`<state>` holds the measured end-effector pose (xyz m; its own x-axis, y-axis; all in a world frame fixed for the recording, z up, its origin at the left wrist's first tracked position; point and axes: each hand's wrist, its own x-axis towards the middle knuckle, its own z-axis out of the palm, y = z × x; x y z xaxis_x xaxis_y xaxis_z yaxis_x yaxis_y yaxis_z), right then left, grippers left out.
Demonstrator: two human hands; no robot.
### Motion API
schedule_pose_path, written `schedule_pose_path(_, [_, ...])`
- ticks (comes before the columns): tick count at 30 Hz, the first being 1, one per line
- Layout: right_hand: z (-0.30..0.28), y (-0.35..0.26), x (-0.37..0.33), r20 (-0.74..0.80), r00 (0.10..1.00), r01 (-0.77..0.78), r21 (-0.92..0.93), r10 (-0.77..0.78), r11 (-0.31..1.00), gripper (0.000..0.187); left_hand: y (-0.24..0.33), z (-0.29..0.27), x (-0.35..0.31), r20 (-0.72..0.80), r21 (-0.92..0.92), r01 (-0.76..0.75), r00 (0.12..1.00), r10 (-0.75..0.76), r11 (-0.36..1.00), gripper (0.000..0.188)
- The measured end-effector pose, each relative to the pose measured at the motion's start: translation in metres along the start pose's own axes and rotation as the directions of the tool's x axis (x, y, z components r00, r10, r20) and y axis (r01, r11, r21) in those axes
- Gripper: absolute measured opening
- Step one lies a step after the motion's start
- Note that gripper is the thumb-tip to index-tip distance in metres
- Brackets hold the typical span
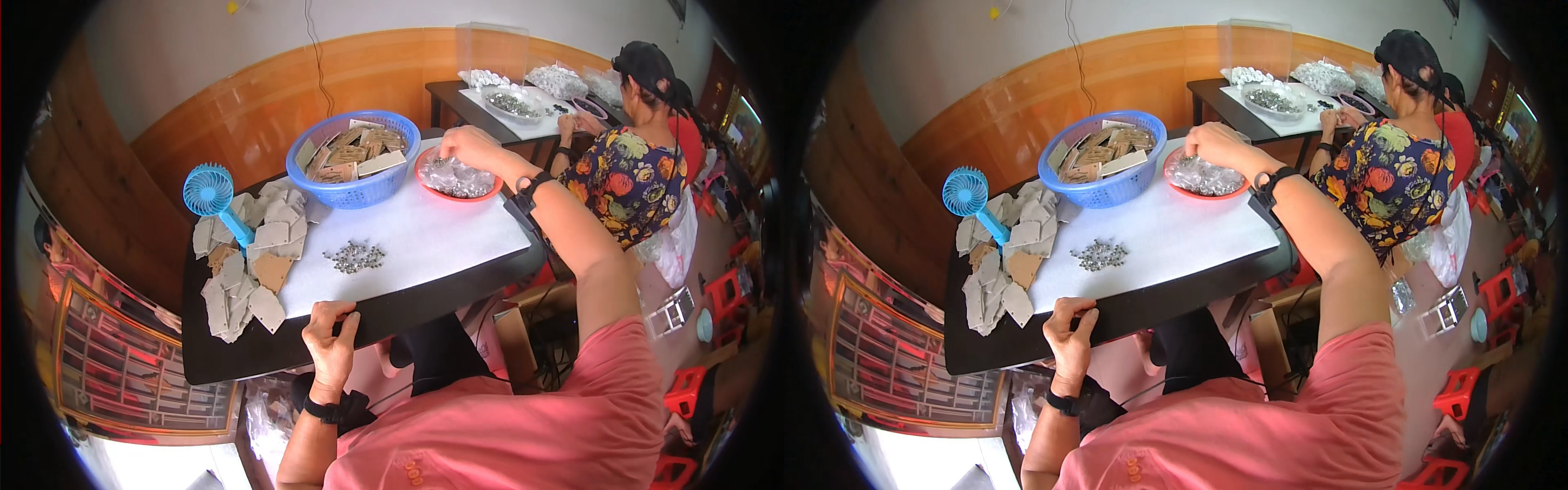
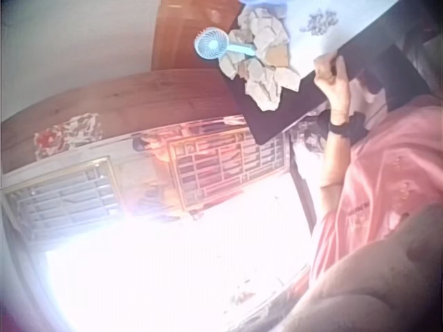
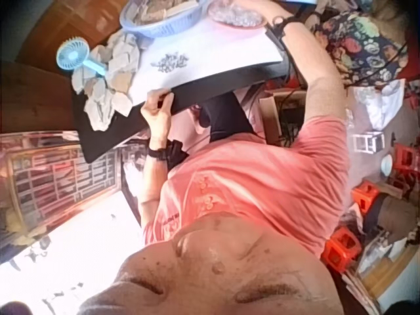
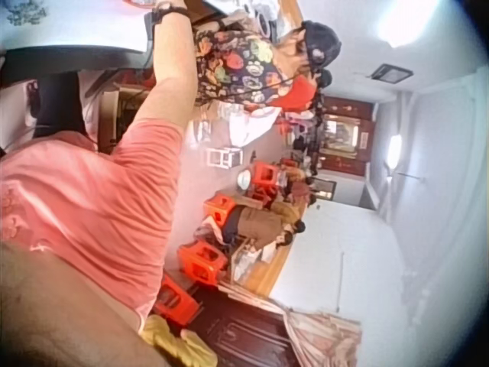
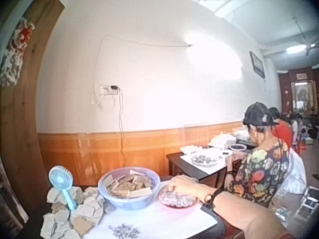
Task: Attaching small metal studs to a base material by hand as part of a shoe manufacturing process.
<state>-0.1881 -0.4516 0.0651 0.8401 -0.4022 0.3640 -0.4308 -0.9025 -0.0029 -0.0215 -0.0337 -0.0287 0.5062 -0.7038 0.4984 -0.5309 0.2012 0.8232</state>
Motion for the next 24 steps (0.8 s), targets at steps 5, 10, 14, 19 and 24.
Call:
schedule_pose_path(5, [0.016,-0.002,0.021,0.19,0.92,-0.39,0.524,0.343,0.757,0.018,0.001,0.0,-0.001,-0.006,-0.006,0.005,1.0,-0.005,1.0,0.016])
schedule_pose_path(10, [0.027,-0.008,0.019,0.104,0.854,-0.512,-0.001,0.509,0.859,0.022,0.0,0.003,0.0,-0.002,0.0,0.002,1.0,-0.002,1.0,0.016])
schedule_pose_path(14, [0.017,-0.03,0.024,0.241,0.888,-0.359,-0.169,0.392,0.918,0.029,0.0,0.001,0.0,-0.008,0.015,-0.006,1.0,0.006,1.0,0.017])
schedule_pose_path(19, [0.021,-0.022,0.02,0.263,0.942,-0.222,0.022,0.209,0.975,0.034,0.001,0.0,-0.002,-0.007,-0.003,0.003,1.0,-0.003,1.0,0.017])
schedule_pose_path(24, [0.031,0.01,0.02,0.337,0.911,-0.282,0.092,0.236,0.955,0.044,0.002,0.002,0.0,0.008,-0.017,-0.004,1.0,0.004,1.0,0.017])
